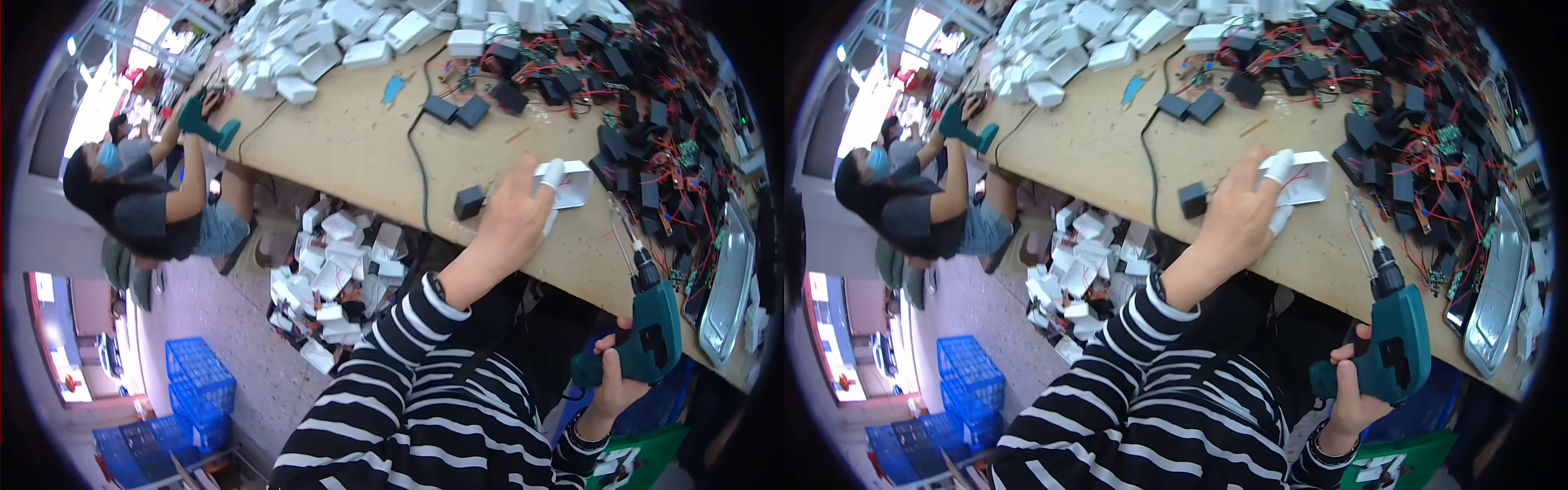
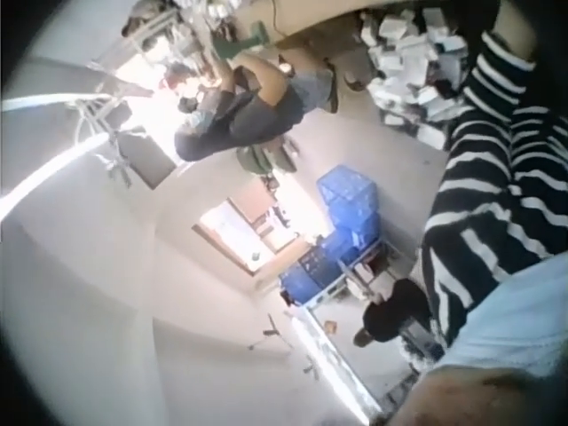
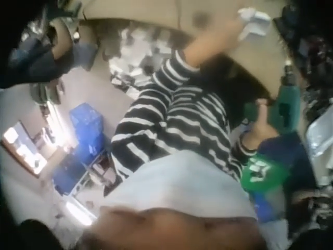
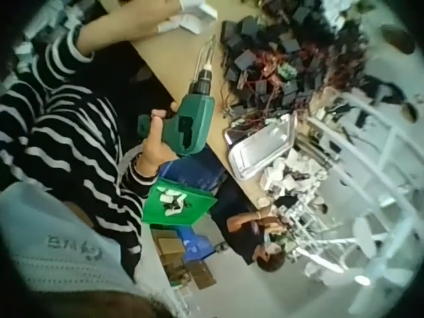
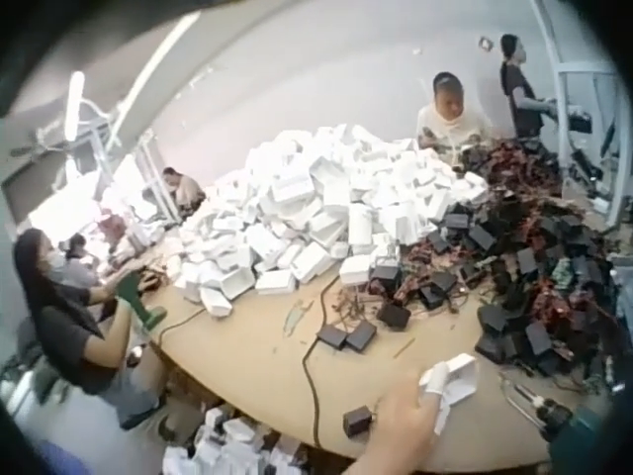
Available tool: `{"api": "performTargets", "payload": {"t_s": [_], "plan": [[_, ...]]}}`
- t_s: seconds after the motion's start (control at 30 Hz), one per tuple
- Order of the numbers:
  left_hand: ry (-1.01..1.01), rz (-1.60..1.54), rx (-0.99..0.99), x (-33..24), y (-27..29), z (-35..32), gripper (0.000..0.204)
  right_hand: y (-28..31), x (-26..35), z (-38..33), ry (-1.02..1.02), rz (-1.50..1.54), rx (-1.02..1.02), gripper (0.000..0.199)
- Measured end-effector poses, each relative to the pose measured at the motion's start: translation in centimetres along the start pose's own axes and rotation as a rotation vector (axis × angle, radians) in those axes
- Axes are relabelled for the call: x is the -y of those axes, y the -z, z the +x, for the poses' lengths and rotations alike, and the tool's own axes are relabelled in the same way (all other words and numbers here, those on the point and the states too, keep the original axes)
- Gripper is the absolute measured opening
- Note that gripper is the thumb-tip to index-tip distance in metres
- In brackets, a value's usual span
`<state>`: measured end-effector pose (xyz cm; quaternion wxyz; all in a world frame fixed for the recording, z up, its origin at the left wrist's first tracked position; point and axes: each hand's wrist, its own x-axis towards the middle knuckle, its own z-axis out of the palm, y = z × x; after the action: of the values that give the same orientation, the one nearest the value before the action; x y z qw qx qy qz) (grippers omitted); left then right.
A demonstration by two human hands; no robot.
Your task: Soldering red wires into white plastic housings using a handheld soldering tool.
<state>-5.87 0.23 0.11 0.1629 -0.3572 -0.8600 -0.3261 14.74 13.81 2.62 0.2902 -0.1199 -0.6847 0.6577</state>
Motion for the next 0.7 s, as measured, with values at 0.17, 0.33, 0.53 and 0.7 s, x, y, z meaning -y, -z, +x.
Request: {"api": "performTargets", "payload": {"t_s": [0.17,0.33,0.53,0.7], "plan": [[-0.092,-0.171,-0.192,0.4,1.9,0.9,0.056,1.1,0.1,-0.3,0.096,-0.037,-0.028,0.049],[0.245,-0.769,-0.356,3.6,11.3,-0.4,0.062,1.2,0.5,0.0,0.068,-0.060,-0.004,0.048],[0.433,-0.947,-0.237,10.2,20.7,-7.2,0.071,0.9,0.3,0.1,0.070,-0.042,0.020,0.048],[0.666,-0.414,0.221,16.9,20.3,-12.4,0.068,0.4,-0.1,0.7,0.070,-0.049,0.045,0.049]]}}
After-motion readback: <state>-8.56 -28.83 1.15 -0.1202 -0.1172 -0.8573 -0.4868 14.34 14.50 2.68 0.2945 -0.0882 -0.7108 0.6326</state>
